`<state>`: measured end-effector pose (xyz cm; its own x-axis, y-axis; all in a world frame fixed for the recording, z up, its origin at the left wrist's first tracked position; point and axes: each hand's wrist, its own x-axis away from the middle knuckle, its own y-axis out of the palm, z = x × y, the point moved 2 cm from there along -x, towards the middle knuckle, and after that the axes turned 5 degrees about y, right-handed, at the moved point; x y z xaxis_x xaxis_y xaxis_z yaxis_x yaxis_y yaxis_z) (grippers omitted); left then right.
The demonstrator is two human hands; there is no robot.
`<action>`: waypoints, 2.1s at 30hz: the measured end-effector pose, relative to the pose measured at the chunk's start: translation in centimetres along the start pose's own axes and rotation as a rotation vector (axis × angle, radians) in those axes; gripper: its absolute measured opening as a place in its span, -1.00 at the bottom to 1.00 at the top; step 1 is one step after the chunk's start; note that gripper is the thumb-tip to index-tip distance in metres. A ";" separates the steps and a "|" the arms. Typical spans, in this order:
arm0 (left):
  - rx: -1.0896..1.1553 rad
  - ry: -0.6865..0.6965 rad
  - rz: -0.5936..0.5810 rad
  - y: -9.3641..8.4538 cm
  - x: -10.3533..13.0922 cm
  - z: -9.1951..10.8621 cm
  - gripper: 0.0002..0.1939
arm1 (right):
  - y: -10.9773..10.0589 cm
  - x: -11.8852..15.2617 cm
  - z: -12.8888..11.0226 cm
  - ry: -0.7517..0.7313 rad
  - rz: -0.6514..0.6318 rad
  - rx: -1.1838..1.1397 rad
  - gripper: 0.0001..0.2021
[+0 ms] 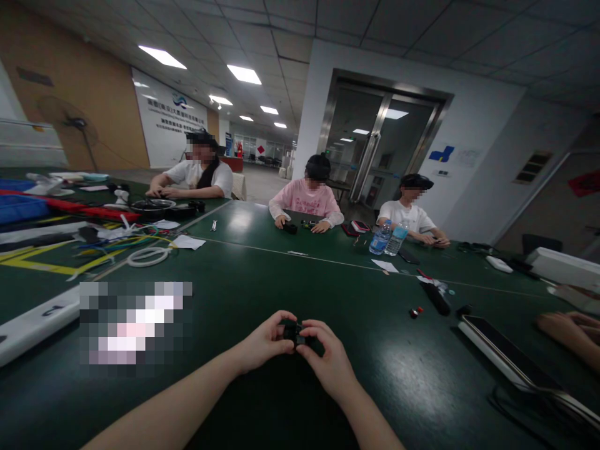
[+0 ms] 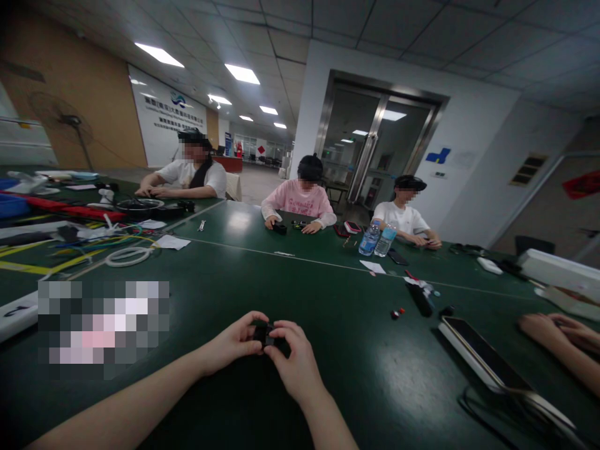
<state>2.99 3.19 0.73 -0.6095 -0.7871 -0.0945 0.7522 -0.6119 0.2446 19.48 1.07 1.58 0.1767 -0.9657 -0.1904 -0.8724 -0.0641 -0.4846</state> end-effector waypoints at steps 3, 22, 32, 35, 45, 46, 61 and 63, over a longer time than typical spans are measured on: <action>-0.009 -0.006 0.005 -0.2 -0.1 -0.3 -0.59 | -0.1 0.0 0.0 -0.024 0.010 0.008 -0.82; -0.041 0.009 0.046 -0.2 0.2 -0.1 -0.59 | -1.7 0.2 -0.1 0.026 0.097 -0.057 -0.84; -0.059 -0.047 0.093 -0.1 0.3 0.2 -0.57 | -3.1 0.1 1.2 0.053 0.245 -0.078 -0.75; -0.049 -0.056 0.108 -0.1 0.2 0.3 -0.56 | -3.3 0.0 1.6 0.047 0.261 -0.117 -0.74; -0.028 -0.039 0.104 -0.3 0.3 0.1 -0.56 | -4.5 -0.3 2.8 0.051 0.348 -0.188 -0.72; -0.033 -0.041 0.106 -0.3 0.3 0.0 -0.56 | -4.6 -0.3 2.9 0.049 0.361 -0.193 -0.72; -0.061 -0.043 0.108 -0.6 0.2 -0.2 -0.56 | -5.1 -0.3 3.2 0.038 0.412 -0.236 -0.72; -0.060 -0.053 0.108 -0.6 0.2 -0.2 -0.56 | -5.1 -0.3 3.2 0.039 0.406 -0.231 -0.73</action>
<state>2.46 3.32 0.42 -0.5352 -0.8445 -0.0191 0.8269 -0.5284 0.1925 25.35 2.52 1.35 -0.2137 -0.9324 -0.2914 -0.9468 0.2711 -0.1734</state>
